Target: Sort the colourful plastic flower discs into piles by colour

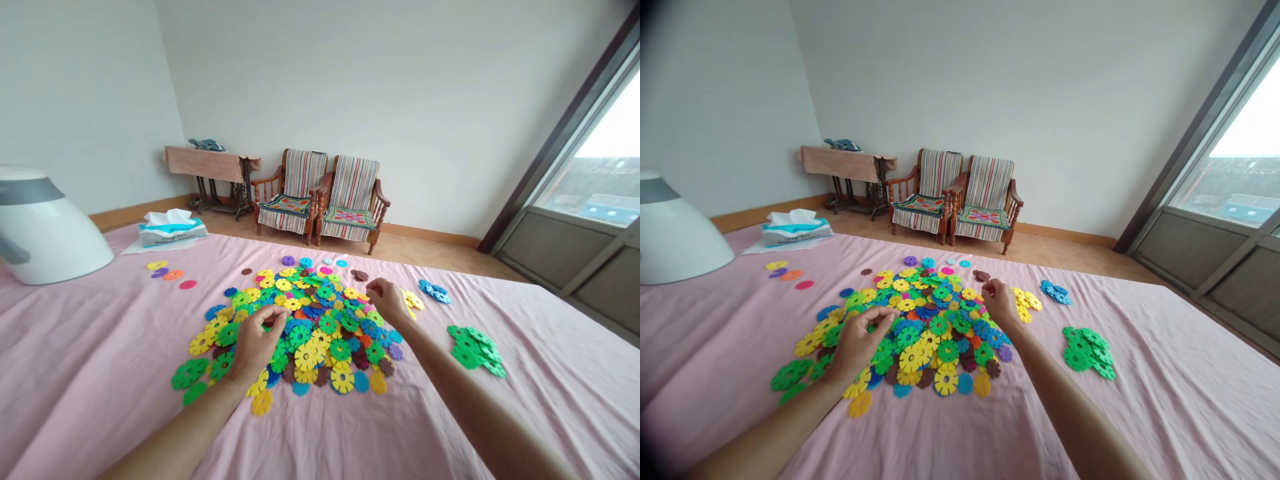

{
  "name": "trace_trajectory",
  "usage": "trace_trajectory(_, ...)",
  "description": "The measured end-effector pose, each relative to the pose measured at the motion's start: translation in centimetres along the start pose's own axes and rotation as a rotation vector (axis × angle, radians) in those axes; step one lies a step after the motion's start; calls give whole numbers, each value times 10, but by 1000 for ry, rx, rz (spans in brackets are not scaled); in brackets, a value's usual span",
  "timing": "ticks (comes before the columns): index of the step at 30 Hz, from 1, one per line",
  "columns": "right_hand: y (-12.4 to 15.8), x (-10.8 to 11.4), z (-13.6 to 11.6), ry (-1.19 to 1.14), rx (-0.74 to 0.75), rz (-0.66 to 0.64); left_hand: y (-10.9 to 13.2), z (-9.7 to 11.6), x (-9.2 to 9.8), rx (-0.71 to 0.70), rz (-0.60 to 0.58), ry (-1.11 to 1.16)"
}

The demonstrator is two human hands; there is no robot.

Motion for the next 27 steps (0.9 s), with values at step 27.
trace_trajectory(27, 135, -5, -42, 351, 311, -227, 1, -2, 0, -15, 19, -16)
Point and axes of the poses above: each hand's wrist, its own y-axis away from the middle knuckle, its own x-axis out of the back of the hand, z = x × y, the point moved 4 cm from there along -y, towards the middle knuckle, and after that the axes turned 11 degrees about -y, right-handed, at the moved point
